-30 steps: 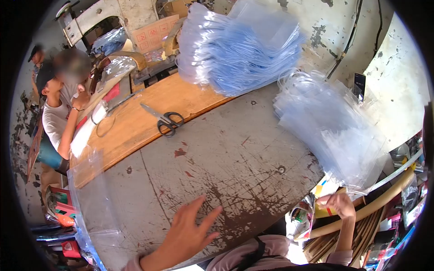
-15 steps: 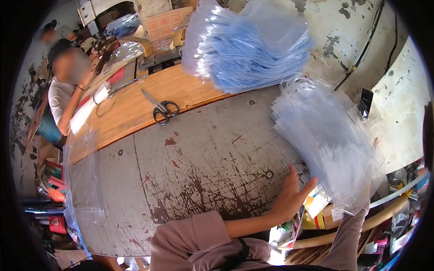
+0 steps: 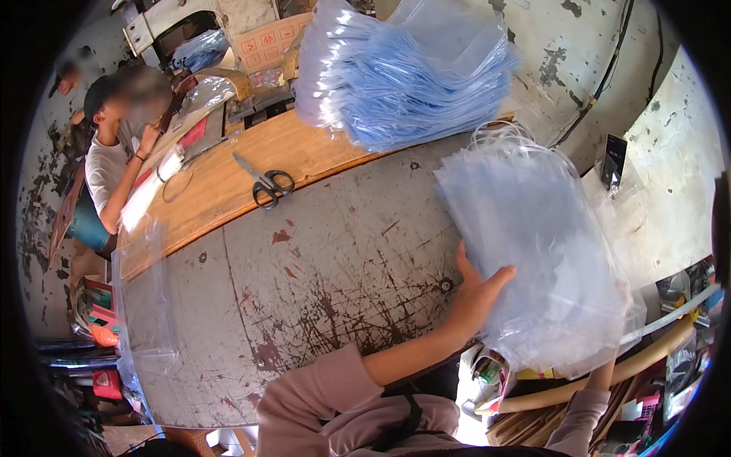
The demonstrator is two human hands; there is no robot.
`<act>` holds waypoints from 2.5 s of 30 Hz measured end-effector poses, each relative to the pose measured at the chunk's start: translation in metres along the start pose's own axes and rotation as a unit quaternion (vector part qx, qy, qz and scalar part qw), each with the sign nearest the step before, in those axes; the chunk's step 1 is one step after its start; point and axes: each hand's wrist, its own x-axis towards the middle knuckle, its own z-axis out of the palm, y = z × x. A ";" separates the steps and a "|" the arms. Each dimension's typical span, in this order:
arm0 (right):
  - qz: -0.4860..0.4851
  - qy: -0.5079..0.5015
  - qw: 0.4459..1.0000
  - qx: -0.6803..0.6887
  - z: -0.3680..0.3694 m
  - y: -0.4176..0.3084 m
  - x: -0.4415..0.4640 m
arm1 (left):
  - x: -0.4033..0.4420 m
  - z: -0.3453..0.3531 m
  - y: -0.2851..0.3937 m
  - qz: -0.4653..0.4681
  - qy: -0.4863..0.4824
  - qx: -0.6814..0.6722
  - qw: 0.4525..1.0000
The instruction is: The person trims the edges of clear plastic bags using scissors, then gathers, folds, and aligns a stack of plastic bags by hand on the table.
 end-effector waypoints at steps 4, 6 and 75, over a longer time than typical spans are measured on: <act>-0.019 -0.052 0.997 -0.054 0.040 -0.022 -0.053 | -0.038 -0.027 0.005 0.020 -0.056 0.069 0.996; -0.023 -0.085 0.993 -0.076 0.056 -0.035 -0.081 | -0.057 -0.044 0.004 0.069 -0.034 0.129 0.989; -0.241 -0.530 0.479 -0.656 0.301 -0.071 -0.267 | -0.194 -0.126 0.055 0.013 0.197 0.774 0.602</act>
